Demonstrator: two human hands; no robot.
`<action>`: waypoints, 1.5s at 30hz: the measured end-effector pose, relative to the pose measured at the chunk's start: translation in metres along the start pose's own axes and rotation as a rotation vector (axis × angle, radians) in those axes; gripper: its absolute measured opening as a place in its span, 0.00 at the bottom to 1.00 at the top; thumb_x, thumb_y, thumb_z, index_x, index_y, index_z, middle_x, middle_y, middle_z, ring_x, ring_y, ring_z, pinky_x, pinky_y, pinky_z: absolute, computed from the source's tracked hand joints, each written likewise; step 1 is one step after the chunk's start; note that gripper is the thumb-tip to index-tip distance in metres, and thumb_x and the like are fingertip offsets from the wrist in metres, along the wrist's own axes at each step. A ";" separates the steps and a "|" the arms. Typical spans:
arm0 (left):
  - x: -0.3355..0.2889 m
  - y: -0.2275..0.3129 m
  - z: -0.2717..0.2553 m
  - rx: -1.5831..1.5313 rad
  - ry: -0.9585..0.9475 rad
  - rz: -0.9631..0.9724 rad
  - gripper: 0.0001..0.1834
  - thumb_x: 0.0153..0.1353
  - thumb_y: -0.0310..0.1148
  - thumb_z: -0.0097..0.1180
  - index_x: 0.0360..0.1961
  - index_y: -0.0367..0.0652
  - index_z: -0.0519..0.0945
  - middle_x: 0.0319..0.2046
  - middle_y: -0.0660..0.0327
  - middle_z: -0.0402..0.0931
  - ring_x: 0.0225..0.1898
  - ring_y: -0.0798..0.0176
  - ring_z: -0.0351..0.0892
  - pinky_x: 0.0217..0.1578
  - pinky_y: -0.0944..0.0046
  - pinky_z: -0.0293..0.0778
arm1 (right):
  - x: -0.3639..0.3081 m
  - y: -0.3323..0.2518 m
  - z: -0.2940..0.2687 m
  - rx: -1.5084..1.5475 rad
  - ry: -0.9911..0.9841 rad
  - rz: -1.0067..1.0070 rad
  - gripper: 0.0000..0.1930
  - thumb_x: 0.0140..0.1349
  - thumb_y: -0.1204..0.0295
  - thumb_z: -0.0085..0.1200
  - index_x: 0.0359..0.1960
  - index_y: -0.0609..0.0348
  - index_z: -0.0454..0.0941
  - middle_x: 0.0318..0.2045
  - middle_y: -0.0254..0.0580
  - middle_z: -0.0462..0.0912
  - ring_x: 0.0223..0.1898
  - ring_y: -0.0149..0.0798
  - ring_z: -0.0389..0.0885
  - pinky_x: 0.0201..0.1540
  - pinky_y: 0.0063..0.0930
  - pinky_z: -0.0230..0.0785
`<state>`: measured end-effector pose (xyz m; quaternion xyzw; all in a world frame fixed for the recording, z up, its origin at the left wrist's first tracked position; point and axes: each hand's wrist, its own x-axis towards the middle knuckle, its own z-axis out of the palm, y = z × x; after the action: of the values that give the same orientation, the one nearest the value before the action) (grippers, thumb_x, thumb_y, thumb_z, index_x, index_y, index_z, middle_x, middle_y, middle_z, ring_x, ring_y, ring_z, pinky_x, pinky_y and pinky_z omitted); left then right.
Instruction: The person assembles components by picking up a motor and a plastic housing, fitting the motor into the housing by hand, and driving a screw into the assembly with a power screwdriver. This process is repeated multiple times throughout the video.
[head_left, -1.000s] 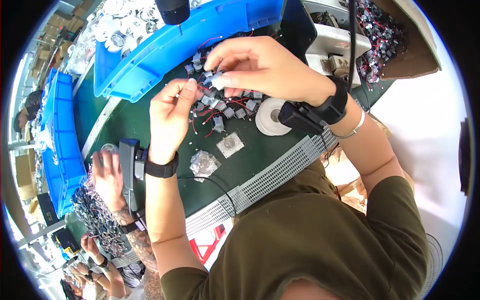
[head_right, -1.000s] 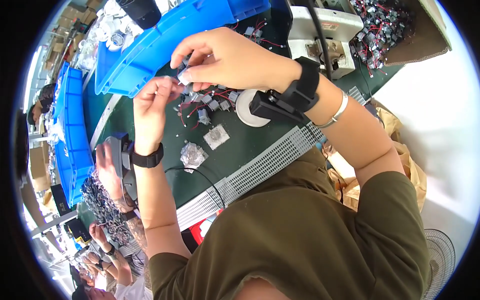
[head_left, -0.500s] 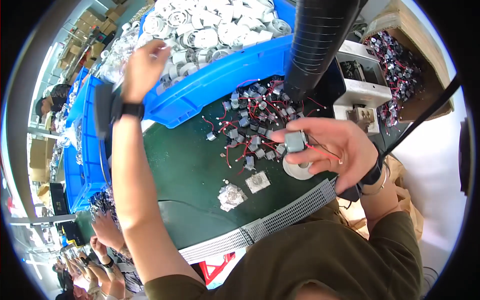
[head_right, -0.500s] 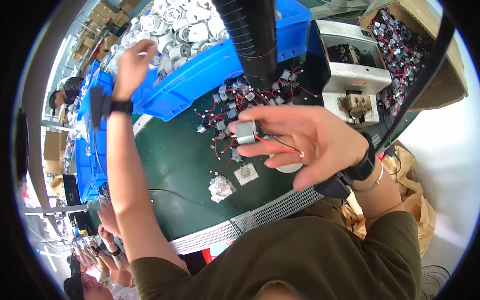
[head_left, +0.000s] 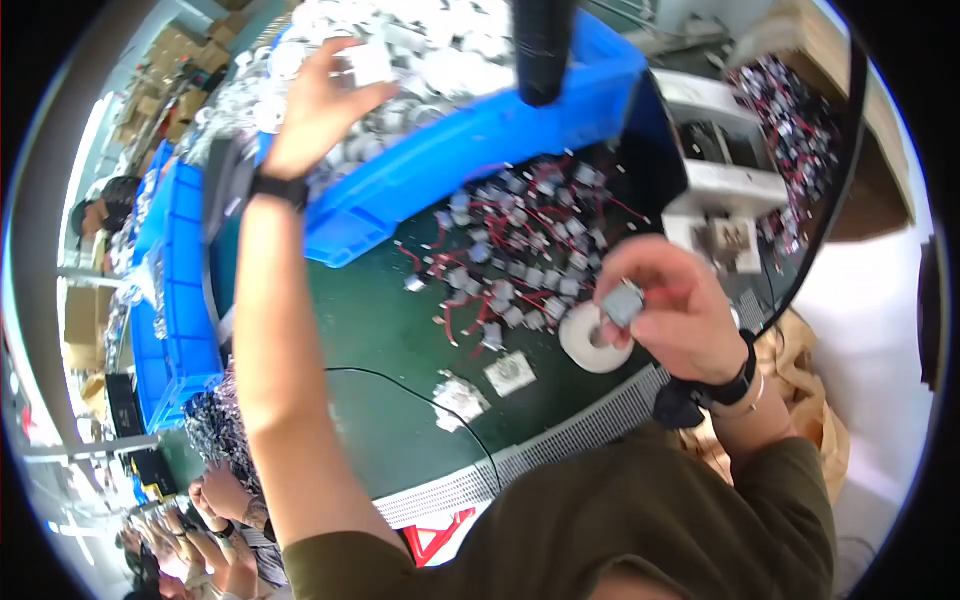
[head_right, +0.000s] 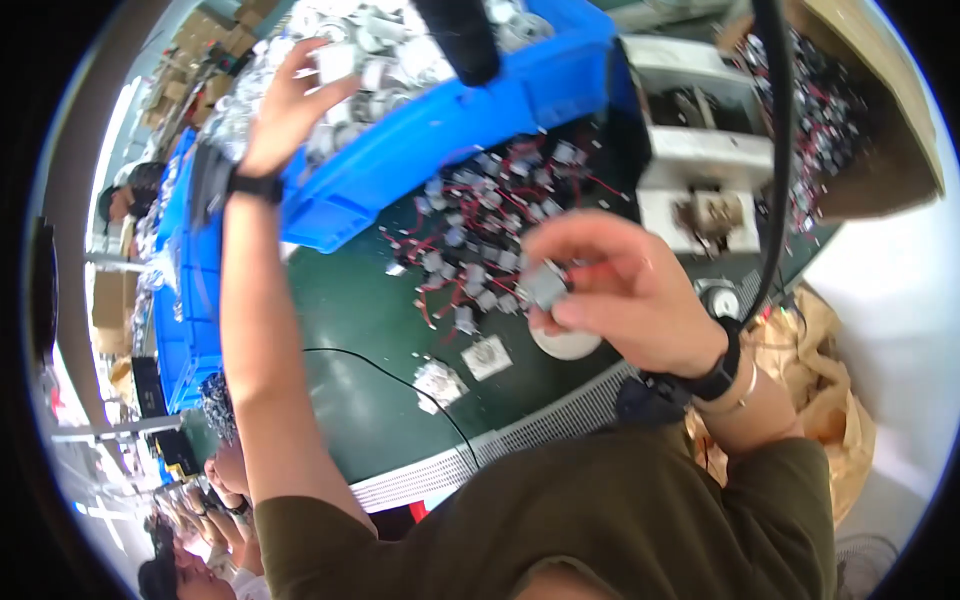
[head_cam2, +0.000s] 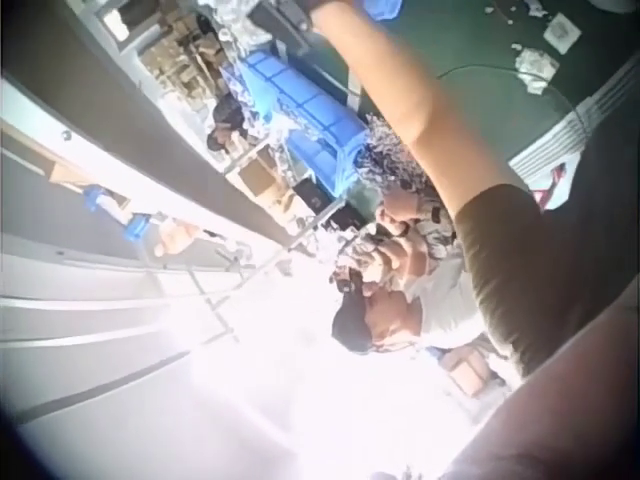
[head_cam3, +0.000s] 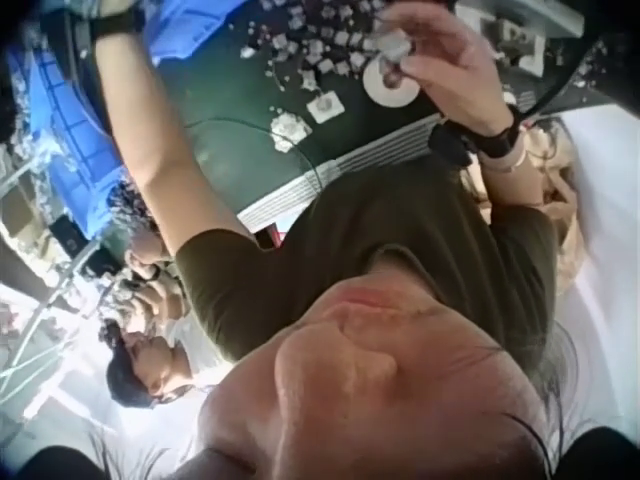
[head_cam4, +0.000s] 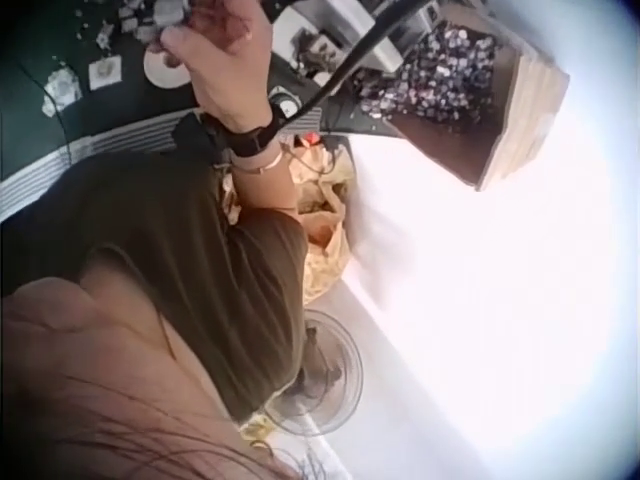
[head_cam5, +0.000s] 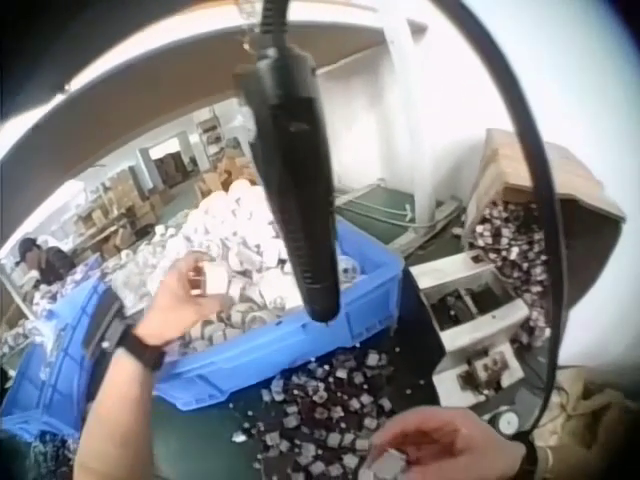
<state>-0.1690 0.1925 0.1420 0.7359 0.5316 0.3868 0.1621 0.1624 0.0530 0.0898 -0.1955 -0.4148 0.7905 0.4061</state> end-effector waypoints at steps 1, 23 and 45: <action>-0.018 0.008 0.003 0.067 0.031 0.043 0.30 0.42 0.30 0.67 0.49 0.37 0.71 0.39 0.54 0.74 0.37 0.63 0.76 0.36 0.64 0.74 | -0.003 -0.001 -0.004 -0.004 0.002 -0.023 0.18 0.51 0.76 0.58 0.44 0.66 0.69 0.39 0.49 0.73 0.33 0.37 0.78 0.30 0.24 0.70; -0.194 0.114 0.171 0.004 0.009 0.162 0.45 0.35 0.37 0.73 0.56 0.34 0.66 0.46 0.49 0.68 0.44 0.49 0.69 0.45 0.52 0.66 | -0.029 0.007 -0.036 -0.970 -0.048 -0.240 0.13 0.54 0.84 0.55 0.42 0.65 0.75 0.39 0.39 0.74 0.39 0.31 0.76 0.46 0.22 0.71; -0.206 0.119 0.185 0.091 0.253 0.080 0.35 0.31 0.37 0.73 0.42 0.37 0.69 0.39 0.50 0.70 0.40 0.46 0.71 0.42 0.52 0.68 | -0.018 0.018 -0.019 -1.609 -0.208 -0.481 0.12 0.46 0.77 0.59 0.34 0.58 0.74 0.32 0.40 0.74 0.36 0.43 0.74 0.37 0.30 0.68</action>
<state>0.0180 -0.0081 0.0172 0.7085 0.5349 0.4583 0.0445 0.1770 0.0425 0.0634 -0.2577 -0.9167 0.1600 0.2602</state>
